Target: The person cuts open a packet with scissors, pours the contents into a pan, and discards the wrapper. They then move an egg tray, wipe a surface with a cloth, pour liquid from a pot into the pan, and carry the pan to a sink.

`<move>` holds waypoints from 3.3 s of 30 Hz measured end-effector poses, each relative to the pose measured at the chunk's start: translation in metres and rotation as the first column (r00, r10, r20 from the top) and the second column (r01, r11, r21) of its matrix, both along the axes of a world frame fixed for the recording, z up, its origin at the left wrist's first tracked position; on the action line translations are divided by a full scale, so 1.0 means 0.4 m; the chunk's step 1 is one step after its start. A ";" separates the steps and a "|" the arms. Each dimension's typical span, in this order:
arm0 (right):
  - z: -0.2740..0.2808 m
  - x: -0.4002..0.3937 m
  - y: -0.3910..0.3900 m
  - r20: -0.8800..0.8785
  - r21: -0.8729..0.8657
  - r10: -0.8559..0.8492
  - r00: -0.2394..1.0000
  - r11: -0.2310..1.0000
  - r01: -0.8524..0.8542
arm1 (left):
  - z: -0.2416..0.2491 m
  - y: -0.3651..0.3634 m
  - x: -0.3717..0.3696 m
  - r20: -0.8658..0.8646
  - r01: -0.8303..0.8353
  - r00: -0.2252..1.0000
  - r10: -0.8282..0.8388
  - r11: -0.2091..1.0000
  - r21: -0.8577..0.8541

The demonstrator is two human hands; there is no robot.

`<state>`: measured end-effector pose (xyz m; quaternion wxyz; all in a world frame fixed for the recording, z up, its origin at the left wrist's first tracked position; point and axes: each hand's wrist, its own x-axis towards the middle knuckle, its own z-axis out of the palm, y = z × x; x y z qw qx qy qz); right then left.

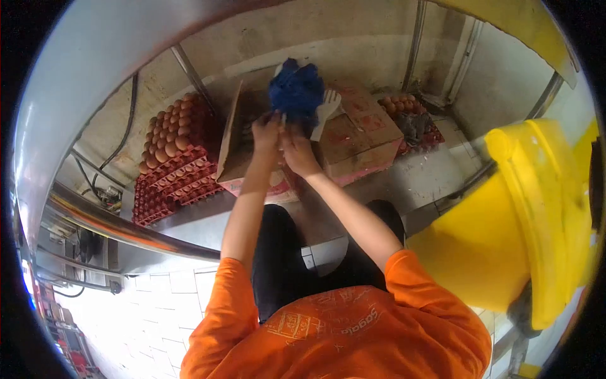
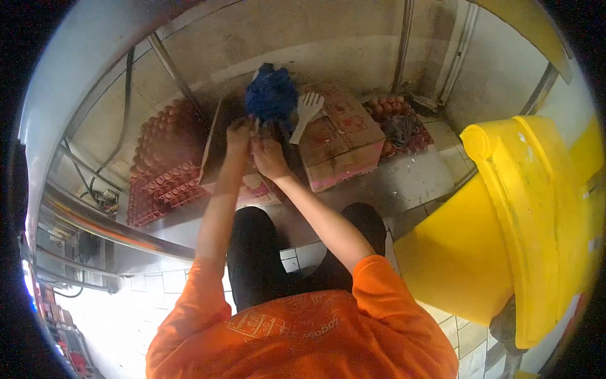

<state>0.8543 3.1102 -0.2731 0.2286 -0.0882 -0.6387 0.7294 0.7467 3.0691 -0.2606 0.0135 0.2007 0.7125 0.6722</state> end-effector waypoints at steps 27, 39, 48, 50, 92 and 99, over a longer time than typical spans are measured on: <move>0.032 0.201 0.431 0.147 -0.059 -0.430 0.891 0.895 0.442 | -0.118 0.161 0.037 -0.100 0.138 0.939 -0.330 0.626 -0.767; 0.278 0.125 0.446 -0.038 0.085 -0.424 0.905 0.901 0.426 | -0.134 0.248 0.156 -0.314 0.043 0.759 -0.570 0.525 -0.850; -0.085 0.131 0.417 0.108 0.926 -0.747 0.656 0.315 0.207 | 0.003 -0.067 0.281 -0.455 -0.114 0.891 -0.008 0.964 -0.242; -0.117 0.165 0.417 -0.076 0.898 -0.729 0.680 0.246 0.364 | -0.006 -0.179 0.191 -0.803 -0.622 0.511 0.306 0.777 -0.100; -0.356 0.424 0.701 0.362 0.530 -0.872 0.330 0.483 0.697 | -0.087 -0.390 -0.072 -0.383 0.007 0.695 -0.609 0.539 -0.843; -0.391 0.359 0.752 0.366 0.873 -0.924 -0.112 0.299 0.386 | -0.056 -0.368 -0.047 -0.342 0.192 0.687 -0.641 0.614 -0.766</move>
